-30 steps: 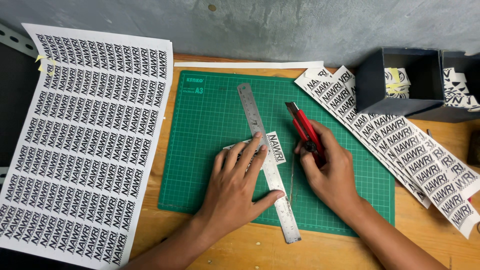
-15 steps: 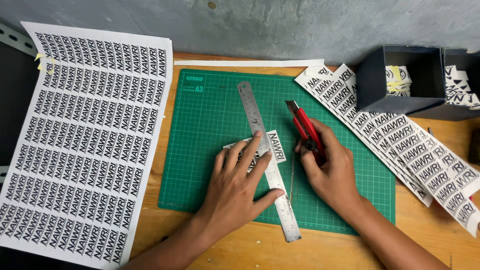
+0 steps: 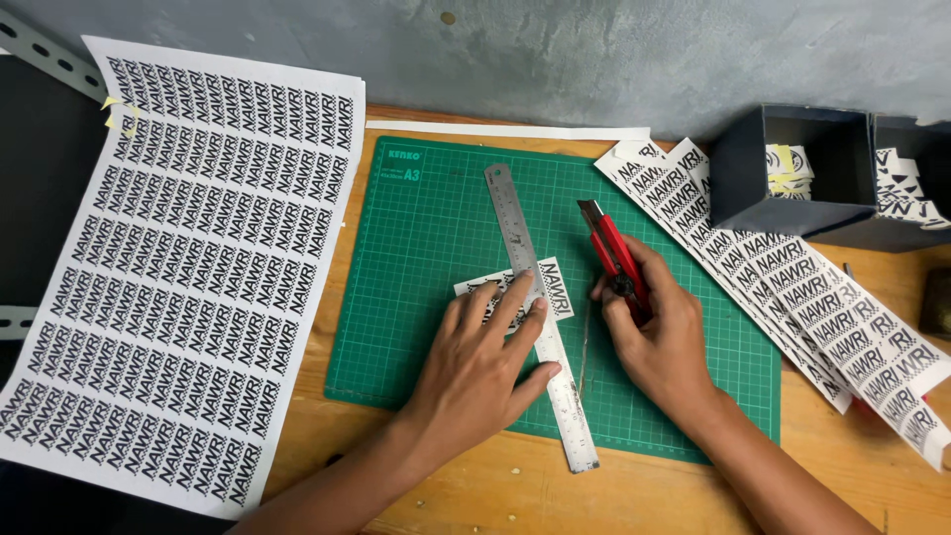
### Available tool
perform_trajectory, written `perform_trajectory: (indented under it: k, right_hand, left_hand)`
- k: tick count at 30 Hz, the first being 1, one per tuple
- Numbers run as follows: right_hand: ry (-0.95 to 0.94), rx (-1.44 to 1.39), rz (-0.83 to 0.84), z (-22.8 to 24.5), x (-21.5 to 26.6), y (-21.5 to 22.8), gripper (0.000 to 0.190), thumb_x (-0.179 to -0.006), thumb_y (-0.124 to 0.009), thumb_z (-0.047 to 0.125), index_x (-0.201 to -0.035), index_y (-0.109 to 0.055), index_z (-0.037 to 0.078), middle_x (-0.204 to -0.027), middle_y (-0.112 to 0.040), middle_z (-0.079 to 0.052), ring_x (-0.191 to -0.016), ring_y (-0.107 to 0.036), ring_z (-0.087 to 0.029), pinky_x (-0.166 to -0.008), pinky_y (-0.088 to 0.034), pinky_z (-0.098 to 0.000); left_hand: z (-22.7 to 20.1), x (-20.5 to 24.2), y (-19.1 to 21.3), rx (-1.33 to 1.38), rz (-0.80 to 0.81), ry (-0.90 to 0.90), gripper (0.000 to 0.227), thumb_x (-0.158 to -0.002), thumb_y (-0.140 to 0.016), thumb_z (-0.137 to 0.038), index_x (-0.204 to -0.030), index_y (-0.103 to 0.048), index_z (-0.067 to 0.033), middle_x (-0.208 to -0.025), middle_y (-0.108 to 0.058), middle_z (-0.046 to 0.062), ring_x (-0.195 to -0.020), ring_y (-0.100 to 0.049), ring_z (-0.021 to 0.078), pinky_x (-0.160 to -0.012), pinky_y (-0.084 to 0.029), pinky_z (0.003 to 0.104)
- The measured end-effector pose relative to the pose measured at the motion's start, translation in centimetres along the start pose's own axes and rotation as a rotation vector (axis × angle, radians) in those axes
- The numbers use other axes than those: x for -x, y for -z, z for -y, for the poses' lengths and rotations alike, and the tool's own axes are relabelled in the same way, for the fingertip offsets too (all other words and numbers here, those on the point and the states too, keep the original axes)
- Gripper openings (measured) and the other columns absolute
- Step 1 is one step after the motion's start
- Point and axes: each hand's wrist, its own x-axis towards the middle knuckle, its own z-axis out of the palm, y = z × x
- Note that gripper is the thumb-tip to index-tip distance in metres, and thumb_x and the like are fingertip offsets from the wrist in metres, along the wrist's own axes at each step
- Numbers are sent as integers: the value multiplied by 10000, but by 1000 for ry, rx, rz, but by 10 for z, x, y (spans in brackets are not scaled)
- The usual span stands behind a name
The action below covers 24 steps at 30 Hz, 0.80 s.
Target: The person uses a metal ruler and a red utility knife to cut a sheet of printed stickers on a green cutting mat. They align the ruler along the sticker lines and slice through the paper, separating individual sticker strips. The cut pieces are then moved aside.
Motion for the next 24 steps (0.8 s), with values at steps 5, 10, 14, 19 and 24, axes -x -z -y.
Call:
perform_trajectory:
  k: [5, 10, 14, 19, 24]
  right_hand:
    - [-82, 102, 39, 8, -2, 7, 659, -1025, -709, 193, -1672, -584, 168, -877, -700, 15, -636, -450, -130, -634, -448, -324]
    - [-53, 144, 162, 26, 8, 5, 677, -1057, -707, 197, -1717, -570, 134, -935, -775, -56, -662, -476, -168, -627, -432, -353]
    - [2, 211, 233, 26, 16, -3, 701, -1034, -672, 140, -1717, -527, 84, -1160, -852, -104, -847, -761, -299, -755, -550, -403]
    - [2, 234, 269, 31, 16, -4, 710, -1033, -657, 134, -1725, -510, 80, -1159, -852, -105, -881, -778, -331, -743, -555, -421]
    - [-4, 287, 303, 33, 14, -4, 721, -1035, -643, 149, -1737, -489, 91, -1173, -838, -130, -905, -785, -380, -735, -562, -457]
  left_hand:
    - [1, 3, -4, -2, -29, -4, 605, -1048, -765, -509, -1446, -711, -56, -1638, -612, 187, -1347, -588, 433, -1034, -500, 600]
    - [0, 3, -3, 4, -37, -4, 675, -1039, -740, -575, -1462, -696, -51, -1655, -603, 197, -1365, -579, 446, -1039, -493, 610]
    - [-1, 3, -3, 2, -42, -10, 678, -1025, -763, -570, -1451, -688, -48, -1643, -609, 205, -1365, -578, 450, -1051, -488, 606]
    - [0, 4, -4, 11, -42, -3, 666, -1030, -761, -561, -1456, -691, -54, -1640, -604, 208, -1383, -574, 454, -1068, -482, 606]
    - [0, 3, -4, 0, -31, 0, 680, -1012, -765, -578, -1447, -695, -61, -1631, -605, 196, -1373, -569, 445, -1061, -476, 607]
